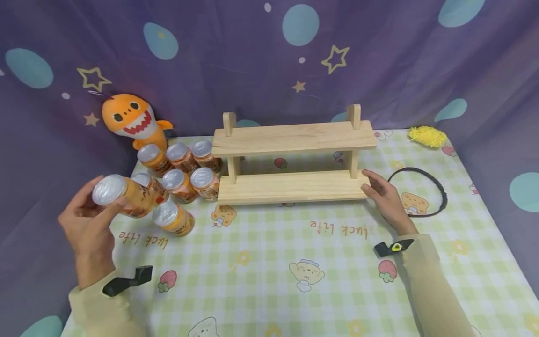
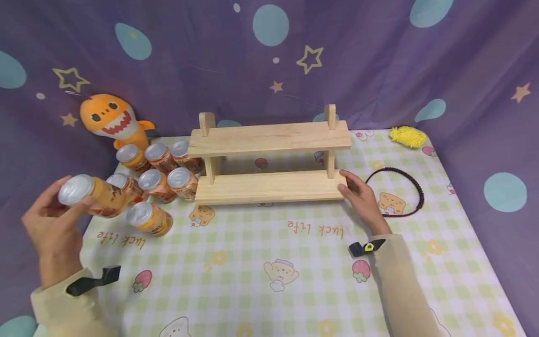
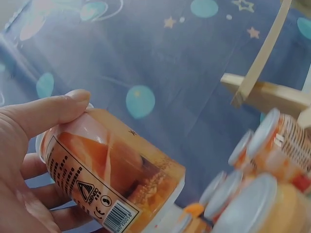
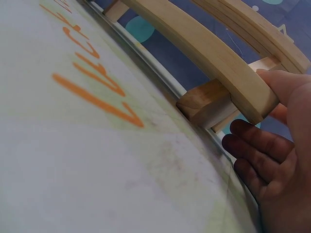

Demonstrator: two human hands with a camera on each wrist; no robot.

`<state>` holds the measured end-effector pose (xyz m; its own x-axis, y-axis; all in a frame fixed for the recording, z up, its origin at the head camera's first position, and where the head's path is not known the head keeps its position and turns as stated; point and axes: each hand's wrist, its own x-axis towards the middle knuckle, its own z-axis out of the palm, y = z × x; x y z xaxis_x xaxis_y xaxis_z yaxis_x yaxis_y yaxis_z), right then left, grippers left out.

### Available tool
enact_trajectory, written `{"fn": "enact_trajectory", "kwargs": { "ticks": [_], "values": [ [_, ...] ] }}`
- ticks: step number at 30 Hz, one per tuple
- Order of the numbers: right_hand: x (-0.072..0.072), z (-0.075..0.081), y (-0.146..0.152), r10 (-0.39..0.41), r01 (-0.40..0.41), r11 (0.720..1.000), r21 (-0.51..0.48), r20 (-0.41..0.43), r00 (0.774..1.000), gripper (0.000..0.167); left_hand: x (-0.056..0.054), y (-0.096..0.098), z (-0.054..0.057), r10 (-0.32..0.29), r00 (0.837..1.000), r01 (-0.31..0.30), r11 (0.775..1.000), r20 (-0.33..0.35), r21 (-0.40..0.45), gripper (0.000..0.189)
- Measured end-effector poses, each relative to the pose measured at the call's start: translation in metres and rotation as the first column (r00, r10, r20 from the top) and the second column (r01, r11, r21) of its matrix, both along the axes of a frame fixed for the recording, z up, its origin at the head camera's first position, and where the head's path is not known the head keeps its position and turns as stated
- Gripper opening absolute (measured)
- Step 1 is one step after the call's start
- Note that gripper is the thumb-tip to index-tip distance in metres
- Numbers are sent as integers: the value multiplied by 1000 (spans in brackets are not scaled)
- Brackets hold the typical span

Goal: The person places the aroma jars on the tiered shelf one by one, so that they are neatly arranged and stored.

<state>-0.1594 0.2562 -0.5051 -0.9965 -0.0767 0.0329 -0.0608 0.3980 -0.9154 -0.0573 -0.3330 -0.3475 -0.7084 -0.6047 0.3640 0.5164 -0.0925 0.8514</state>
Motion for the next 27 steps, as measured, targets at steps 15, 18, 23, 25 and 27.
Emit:
{"fn": "enact_trajectory", "kwargs": {
  "ticks": [15, 18, 23, 25, 27],
  "values": [
    [-1, 0, 0, 2, -2, 1000, -13, -7, 1000, 54, -24, 49, 19, -110, 994, 111, 992, 12, -67, 58],
    [-1, -1, 0, 3, -3, 1000, -21, -14, 1000, 54, -29, 60, 23, -120, 992, 123, 988, 29, -89, 57],
    [-2, -1, 0, 5, -6, 1000, -25, -23, 1000, 53, -38, 78, 29, -142, 986, 152, 981, 84, -119, 56],
    [-2, -2, 0, 5, -5, 1000, -30, -27, 1000, 53, -42, 85, 31, -154, 983, 168, 975, 103, -143, 56],
    [-3, -2, 1, 3, -4, 999, -33, -29, 1000, 53, -46, 92, 32, -167, 979, 184, 970, 115, -160, 55]
  ]
}}
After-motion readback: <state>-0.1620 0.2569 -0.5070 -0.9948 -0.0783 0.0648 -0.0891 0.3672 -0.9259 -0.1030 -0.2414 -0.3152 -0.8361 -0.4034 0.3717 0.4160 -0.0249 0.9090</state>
